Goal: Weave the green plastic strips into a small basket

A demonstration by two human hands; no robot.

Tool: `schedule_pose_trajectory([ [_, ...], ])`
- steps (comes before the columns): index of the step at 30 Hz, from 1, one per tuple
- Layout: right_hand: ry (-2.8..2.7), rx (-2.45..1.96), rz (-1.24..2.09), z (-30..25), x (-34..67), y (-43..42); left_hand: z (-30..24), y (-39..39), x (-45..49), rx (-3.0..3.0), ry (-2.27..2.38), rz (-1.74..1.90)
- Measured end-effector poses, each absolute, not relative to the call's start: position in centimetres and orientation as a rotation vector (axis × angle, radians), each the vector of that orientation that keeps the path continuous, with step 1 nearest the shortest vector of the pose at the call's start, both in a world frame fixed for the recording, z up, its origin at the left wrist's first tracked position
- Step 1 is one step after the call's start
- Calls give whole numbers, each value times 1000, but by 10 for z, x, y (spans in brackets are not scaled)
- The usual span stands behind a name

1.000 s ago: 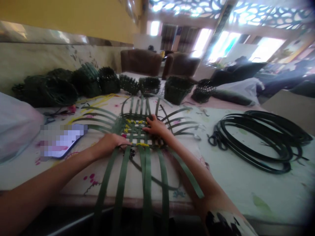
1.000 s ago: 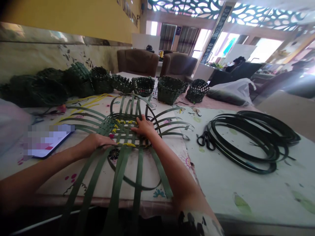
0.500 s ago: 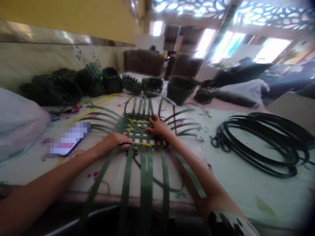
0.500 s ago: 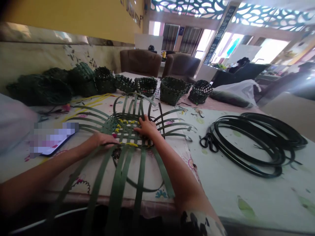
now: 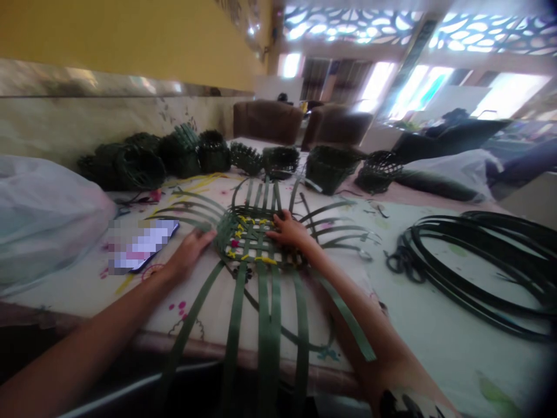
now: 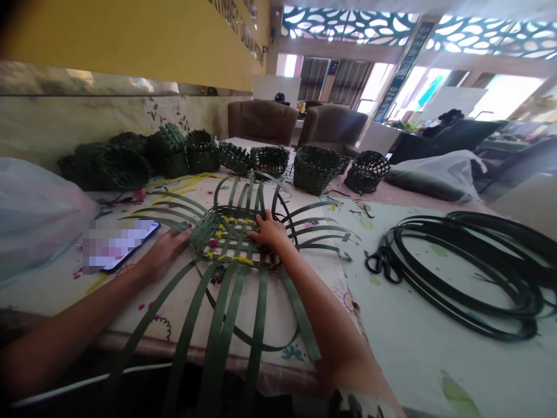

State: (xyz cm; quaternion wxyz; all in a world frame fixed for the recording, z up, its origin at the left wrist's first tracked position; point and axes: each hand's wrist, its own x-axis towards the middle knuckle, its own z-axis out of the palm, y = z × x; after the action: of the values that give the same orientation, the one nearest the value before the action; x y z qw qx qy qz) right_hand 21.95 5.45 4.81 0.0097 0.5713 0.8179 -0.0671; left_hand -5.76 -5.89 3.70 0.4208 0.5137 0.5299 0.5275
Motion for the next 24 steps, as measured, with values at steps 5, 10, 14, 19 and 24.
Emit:
schedule_pose_trajectory([
  [5, 2556, 1776, -229, 50, 219, 54, 29, -26, -41, 1212, 1227, 1322],
  [10, 2537, 1786, -220, 51, 215, 54, 28, -22, -35, 1621, 1444, 1127],
  [14, 2528, 1809, -212, 50, 212, 55, 26, -21, -24, 1739, 1488, 1068],
  [19, 2529, 1811, -215, 50, 213, 54, 22, -22, -29, 1607, 1497, 1153],
  [24, 2577, 1824, -203, 49, 218, 52, 25, -25, -32, 1378, 1360, 1316],
])
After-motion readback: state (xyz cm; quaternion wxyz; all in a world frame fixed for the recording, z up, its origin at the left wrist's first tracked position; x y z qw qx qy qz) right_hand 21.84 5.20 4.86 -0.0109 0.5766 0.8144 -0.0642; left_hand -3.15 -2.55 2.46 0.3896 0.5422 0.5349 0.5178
